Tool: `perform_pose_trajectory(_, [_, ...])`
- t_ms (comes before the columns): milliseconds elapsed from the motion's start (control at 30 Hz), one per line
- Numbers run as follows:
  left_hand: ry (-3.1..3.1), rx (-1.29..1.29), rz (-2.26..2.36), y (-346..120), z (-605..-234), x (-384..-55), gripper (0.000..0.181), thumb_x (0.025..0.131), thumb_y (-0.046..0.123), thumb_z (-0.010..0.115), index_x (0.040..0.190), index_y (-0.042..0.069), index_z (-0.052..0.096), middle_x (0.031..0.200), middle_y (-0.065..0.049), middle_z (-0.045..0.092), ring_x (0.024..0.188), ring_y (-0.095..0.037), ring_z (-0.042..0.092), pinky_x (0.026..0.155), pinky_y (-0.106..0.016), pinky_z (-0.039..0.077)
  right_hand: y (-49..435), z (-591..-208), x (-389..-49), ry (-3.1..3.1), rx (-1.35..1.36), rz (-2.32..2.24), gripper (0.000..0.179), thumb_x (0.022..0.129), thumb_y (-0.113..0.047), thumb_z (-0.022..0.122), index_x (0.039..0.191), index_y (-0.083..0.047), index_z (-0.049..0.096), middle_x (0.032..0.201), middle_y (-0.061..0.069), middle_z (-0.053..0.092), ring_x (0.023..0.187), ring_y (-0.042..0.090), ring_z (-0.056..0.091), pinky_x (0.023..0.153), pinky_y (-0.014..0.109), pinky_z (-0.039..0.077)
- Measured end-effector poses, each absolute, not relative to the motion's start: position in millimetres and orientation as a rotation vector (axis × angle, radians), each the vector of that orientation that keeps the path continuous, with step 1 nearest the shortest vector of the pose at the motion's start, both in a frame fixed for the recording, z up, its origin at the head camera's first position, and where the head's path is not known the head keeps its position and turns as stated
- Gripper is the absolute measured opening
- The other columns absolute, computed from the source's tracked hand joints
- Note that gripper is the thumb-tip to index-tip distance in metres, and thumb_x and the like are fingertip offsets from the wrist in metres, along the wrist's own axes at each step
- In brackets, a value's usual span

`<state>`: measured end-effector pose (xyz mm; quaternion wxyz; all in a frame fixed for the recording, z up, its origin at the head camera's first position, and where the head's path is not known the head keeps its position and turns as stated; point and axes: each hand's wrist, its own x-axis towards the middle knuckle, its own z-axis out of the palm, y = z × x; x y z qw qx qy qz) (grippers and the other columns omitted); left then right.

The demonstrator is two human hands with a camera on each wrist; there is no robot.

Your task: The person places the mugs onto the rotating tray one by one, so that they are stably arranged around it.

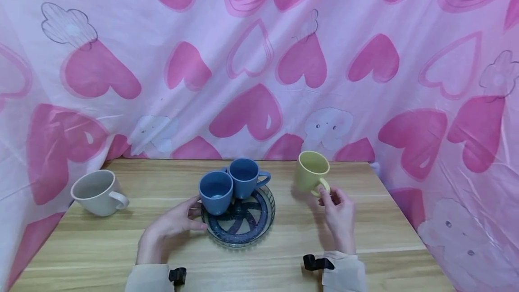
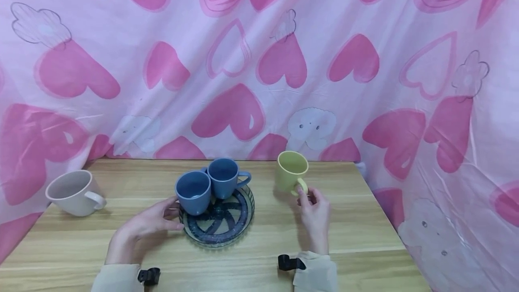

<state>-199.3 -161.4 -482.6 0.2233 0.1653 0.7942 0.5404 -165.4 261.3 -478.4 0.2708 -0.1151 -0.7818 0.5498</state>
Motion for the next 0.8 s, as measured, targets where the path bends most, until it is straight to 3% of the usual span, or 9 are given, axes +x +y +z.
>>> perform_pose_trajectory(167, [2.170,0.486,1.499,-161.6,-481.7,-200.0,0.096,0.080,0.009,0.079,0.152,-0.006,0.018,0.142,-0.035,0.039,0.130,-0.048,0.040,0.105,-0.056,0.037,249.9,-470.0,-159.8,-2.092,-0.284,1.529,0.021,0.091,-0.012,0.071,0.101,0.006,0.069,0.081,0.022,0.067,0.064,0.020,0.064,0.053,0.020,0.052])
perform_pose_trajectory(300, [2.109,0.514,1.526,-162.4,-482.8,-202.4,0.097,0.081,0.007,0.078,0.151,-0.009,0.012,0.149,-0.036,0.025,0.135,-0.049,0.032,0.109,-0.057,0.028,235.8,-453.5,-153.4,-2.085,-0.225,1.556,0.020,0.090,-0.004,0.069,0.101,0.013,0.066,0.083,0.029,0.066,0.064,0.026,0.066,0.054,0.019,0.053])
perform_pose_trajectory(433, [2.090,0.520,1.515,-163.5,-482.2,-203.6,0.099,0.082,0.008,0.078,0.151,-0.011,0.010,0.153,-0.034,0.016,0.137,-0.049,0.027,0.111,-0.057,0.025,224.8,-442.5,-150.7,-2.070,-0.201,1.594,0.019,0.089,0.001,0.068,0.100,0.017,0.064,0.085,0.033,0.064,0.063,0.022,0.066,0.056,0.018,0.054])
perform_pose_trajectory(600, [2.125,0.525,1.512,-163.5,-481.9,-203.6,0.097,0.081,0.009,0.078,0.151,-0.009,0.013,0.150,-0.035,0.025,0.135,-0.049,0.033,0.109,-0.057,0.030,217.4,-438.2,-150.8,-2.064,-0.160,1.664,0.016,0.089,0.003,0.067,0.096,0.017,0.063,0.084,0.034,0.063,0.062,0.016,0.064,0.057,0.021,0.055])
perform_pose_trajectory(800, [2.192,0.498,1.491,-162.3,-483.1,-201.3,0.090,0.082,0.010,0.078,0.150,-0.008,0.021,0.146,-0.035,0.034,0.131,-0.048,0.039,0.105,-0.056,0.037,212.7,-436.7,-151.4,-2.087,-0.125,1.712,0.015,0.089,0.006,0.067,0.097,0.017,0.063,0.084,0.034,0.063,0.062,0.019,0.064,0.058,0.024,0.056])
